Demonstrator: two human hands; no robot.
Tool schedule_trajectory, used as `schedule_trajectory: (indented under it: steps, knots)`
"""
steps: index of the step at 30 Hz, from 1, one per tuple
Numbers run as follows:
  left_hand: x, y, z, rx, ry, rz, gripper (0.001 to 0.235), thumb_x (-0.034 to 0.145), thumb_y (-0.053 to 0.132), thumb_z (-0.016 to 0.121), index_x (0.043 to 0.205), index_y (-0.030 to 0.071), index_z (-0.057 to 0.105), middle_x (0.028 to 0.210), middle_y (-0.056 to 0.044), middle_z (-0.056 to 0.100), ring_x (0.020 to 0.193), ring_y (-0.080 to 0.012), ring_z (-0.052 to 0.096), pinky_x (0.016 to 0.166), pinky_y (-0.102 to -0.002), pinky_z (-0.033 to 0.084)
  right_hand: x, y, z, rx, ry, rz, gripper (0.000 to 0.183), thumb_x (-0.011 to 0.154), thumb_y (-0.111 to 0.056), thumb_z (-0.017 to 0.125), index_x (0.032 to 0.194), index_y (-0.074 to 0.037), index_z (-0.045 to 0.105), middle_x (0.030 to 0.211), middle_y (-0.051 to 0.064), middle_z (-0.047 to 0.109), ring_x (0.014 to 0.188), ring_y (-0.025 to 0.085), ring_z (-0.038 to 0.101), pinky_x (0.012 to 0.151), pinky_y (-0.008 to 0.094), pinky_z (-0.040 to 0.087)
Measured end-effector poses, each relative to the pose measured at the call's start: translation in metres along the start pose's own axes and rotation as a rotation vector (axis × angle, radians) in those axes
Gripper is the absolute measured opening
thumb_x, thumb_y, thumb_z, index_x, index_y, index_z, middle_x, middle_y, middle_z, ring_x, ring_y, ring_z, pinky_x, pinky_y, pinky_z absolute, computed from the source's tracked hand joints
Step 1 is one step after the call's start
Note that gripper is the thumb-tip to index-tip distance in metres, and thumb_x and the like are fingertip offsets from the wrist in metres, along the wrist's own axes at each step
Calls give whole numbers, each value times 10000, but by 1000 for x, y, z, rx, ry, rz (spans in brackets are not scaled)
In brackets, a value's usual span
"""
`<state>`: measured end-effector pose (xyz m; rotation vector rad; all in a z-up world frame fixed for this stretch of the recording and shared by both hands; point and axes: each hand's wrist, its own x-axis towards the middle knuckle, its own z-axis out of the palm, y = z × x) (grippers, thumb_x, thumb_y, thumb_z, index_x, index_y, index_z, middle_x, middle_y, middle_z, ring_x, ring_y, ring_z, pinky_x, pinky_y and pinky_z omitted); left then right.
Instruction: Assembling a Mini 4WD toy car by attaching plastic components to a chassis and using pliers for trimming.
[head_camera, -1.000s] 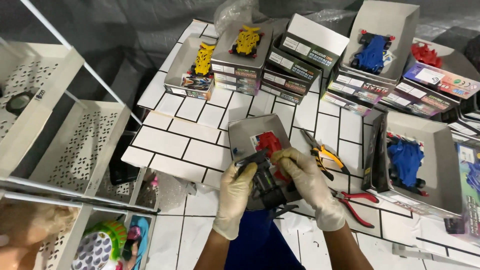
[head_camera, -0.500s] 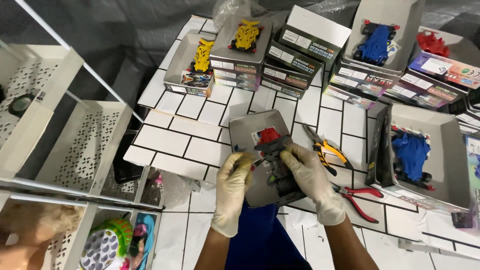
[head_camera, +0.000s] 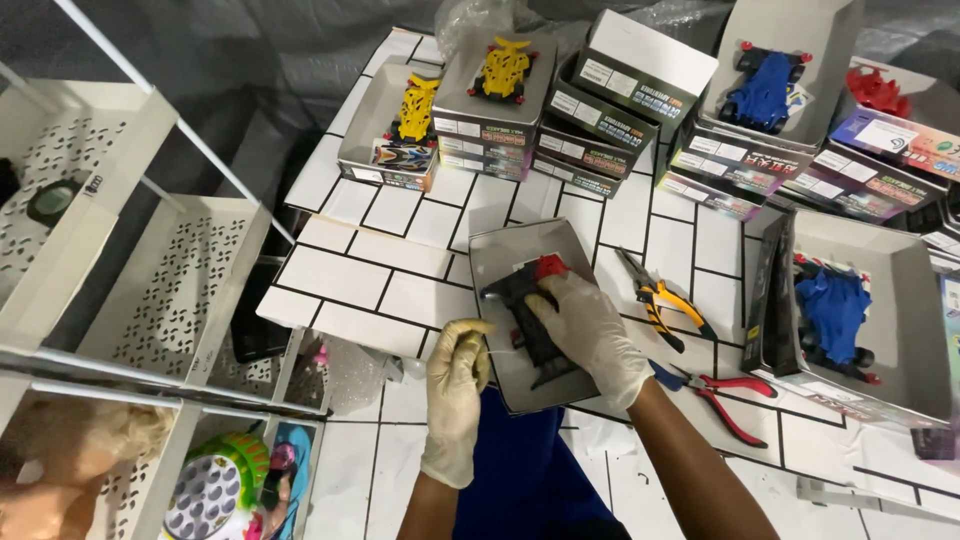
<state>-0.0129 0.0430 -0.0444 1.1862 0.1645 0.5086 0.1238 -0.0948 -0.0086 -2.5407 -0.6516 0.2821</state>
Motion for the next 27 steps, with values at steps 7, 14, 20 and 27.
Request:
schedule_trajectory:
  steps: [7, 14, 20, 27]
  knots:
    - [-12, 21, 7, -11, 58, -88, 327, 912, 6, 358, 989, 54, 673, 599, 28, 412, 508, -71, 334, 461, -229, 220, -33, -22, -23, -102, 144, -55, 616, 970, -99, 576, 1560, -58, 404, 1138, 221, 536, 989, 330, 608, 893, 429, 562]
    - [-6, 37, 33, 313, -124, 10, 137, 933, -15, 639, 1019, 88, 666, 802, -32, 656, 638, -109, 551, 539, -247, 455, -60, -11, -20, 346, 203, -175, 458, 875, -108, 707, 1310, -193, 592, 1191, 9, 744, 1112, 175, 711, 974, 306, 537]
    - [-5, 34, 47, 300, -200, -79, 154, 904, 9, 707, 959, 113, 608, 770, -8, 583, 682, -101, 549, 640, -248, 486, -63, 23, 4, 245, 458, -627, 329, 888, -145, 766, 1197, -105, 661, 1083, 86, 704, 947, 231, 711, 825, 323, 590]
    - [1, 19, 59, 374, -131, -120, 131, 874, -1, 661, 896, 123, 627, 816, 10, 593, 757, -90, 539, 728, -248, 467, -73, 27, -4, 415, 434, -543, 360, 886, -160, 786, 1224, -103, 676, 1111, 57, 739, 949, 192, 700, 858, 303, 602]
